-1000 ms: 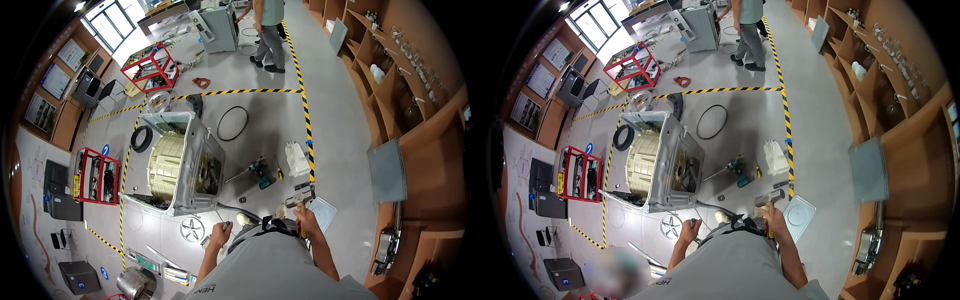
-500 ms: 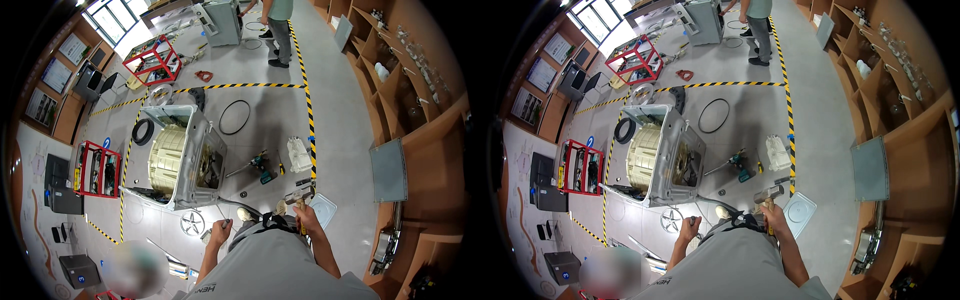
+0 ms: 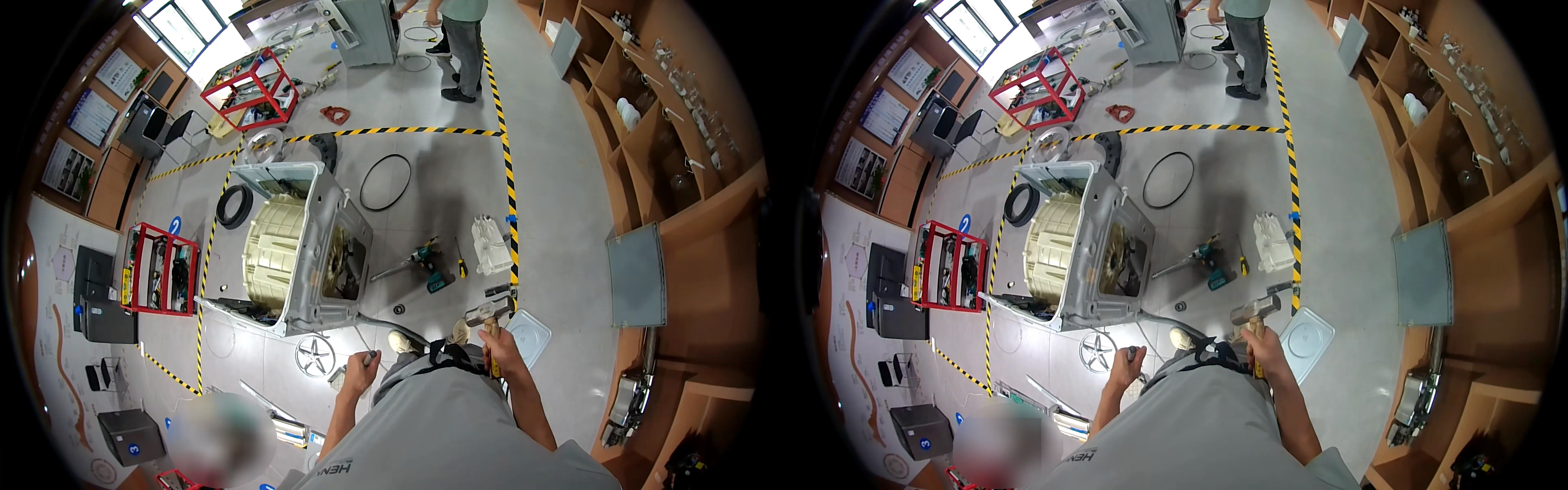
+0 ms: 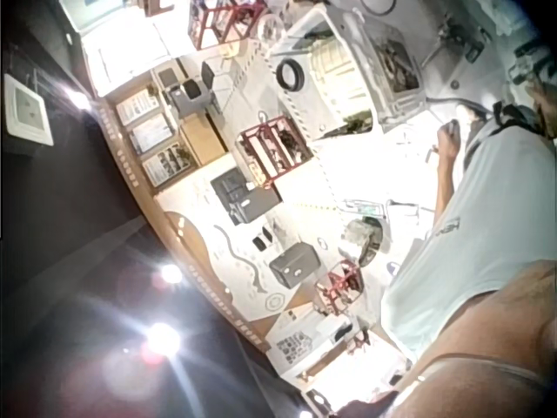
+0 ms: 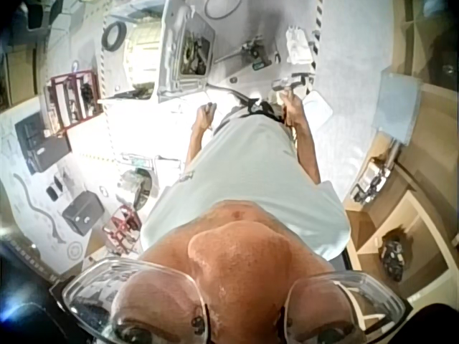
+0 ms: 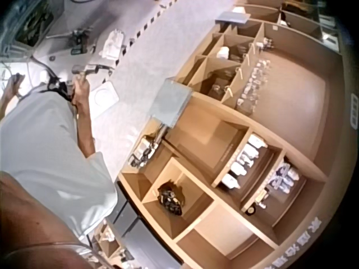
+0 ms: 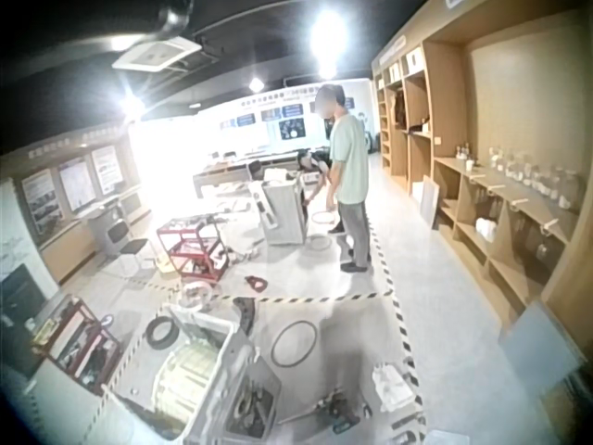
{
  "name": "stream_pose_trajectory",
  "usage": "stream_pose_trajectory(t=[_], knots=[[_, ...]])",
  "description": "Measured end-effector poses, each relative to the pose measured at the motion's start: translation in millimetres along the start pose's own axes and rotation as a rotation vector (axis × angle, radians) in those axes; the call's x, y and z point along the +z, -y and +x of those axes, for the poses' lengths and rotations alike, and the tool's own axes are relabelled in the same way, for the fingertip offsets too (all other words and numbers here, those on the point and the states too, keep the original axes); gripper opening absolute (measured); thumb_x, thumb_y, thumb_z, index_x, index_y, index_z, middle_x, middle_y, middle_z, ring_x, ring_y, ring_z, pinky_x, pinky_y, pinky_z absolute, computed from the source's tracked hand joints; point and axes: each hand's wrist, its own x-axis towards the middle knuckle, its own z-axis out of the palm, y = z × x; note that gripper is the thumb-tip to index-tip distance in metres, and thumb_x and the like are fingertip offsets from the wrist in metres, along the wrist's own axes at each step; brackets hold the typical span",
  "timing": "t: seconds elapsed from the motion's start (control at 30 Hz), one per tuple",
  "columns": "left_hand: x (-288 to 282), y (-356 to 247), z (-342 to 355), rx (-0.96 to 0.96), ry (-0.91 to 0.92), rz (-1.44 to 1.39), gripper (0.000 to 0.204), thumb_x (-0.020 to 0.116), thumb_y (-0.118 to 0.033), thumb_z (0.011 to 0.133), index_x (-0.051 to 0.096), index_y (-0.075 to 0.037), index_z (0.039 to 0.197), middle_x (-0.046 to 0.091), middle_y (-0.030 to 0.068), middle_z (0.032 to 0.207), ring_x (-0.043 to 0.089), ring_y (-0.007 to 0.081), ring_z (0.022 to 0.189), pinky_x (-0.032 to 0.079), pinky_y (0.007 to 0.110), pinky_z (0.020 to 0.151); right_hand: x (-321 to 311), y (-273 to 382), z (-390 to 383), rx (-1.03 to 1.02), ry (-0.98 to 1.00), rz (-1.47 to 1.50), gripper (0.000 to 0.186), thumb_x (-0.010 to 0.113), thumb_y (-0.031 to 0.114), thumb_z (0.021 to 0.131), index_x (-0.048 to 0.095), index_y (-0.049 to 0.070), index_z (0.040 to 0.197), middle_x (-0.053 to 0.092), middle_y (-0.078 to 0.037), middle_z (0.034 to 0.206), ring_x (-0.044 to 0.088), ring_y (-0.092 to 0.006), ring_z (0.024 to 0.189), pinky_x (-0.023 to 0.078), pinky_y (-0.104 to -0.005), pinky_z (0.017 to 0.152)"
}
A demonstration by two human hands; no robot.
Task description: The person strikes a metal bar into the central axis of a washing machine drum using a hammer, then stands up and walks around the disassembled unit.
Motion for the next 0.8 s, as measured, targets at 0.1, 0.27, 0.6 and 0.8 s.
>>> stream_pose_trajectory(t=[0.1,0.27,0.6,0.8], knots=[[-1,-4,3,-0.004,0.007,-0.002,0.037,0.06,-0.023,0.087,0.052,0.006,0.065,0.042,0.0177,0.051,0.03,0.0202,0.05,0.035,0.037,0.049,0,-1,-2,0.0,0.003,0.01,0.026,0.062,0.027,0.086,0.045,0.007,0.087,0.047,-0.002,0.057,0.047,-0.0123,0.04,0.04,-0.0268,0.037],[-4,-7,4,-0.003,0.032,0.029,0.038,0.059,-0.024,0.088,0.052,0.006,0.065,0.04,0.0184,0.052,0.03,0.0214,0.051,0.034,0.038,0.049,1,2,-5,0.015,-0.018,0.005,0.026,0.062,0.027,0.086,0.045,0.007,0.089,0.046,-0.002,0.056,0.047,-0.0122,0.04,0.04,-0.027,0.037],[-8,-13,3,-0.027,0.043,0.032,0.036,0.058,-0.025,0.088,0.053,0.005,0.068,0.041,0.0206,0.055,0.029,0.0264,0.052,0.035,0.039,0.05,2,-5,-2,-0.025,0.009,0.03,0.024,0.061,0.026,0.086,0.046,0.007,0.089,0.046,-0.001,0.056,0.047,-0.0121,0.039,0.039,-0.0263,0.036],[-10,-9,1,0.022,0.016,0.006,0.03,0.058,-0.022,0.086,0.055,0.004,0.072,0.045,0.0229,0.058,0.034,0.0294,0.05,0.036,0.039,0.051,8,-3,-2,-0.032,0.018,0.018,0.024,0.061,0.026,0.088,0.046,0.007,0.086,0.047,-0.001,0.055,0.046,-0.0118,0.039,0.039,-0.0261,0.037]])
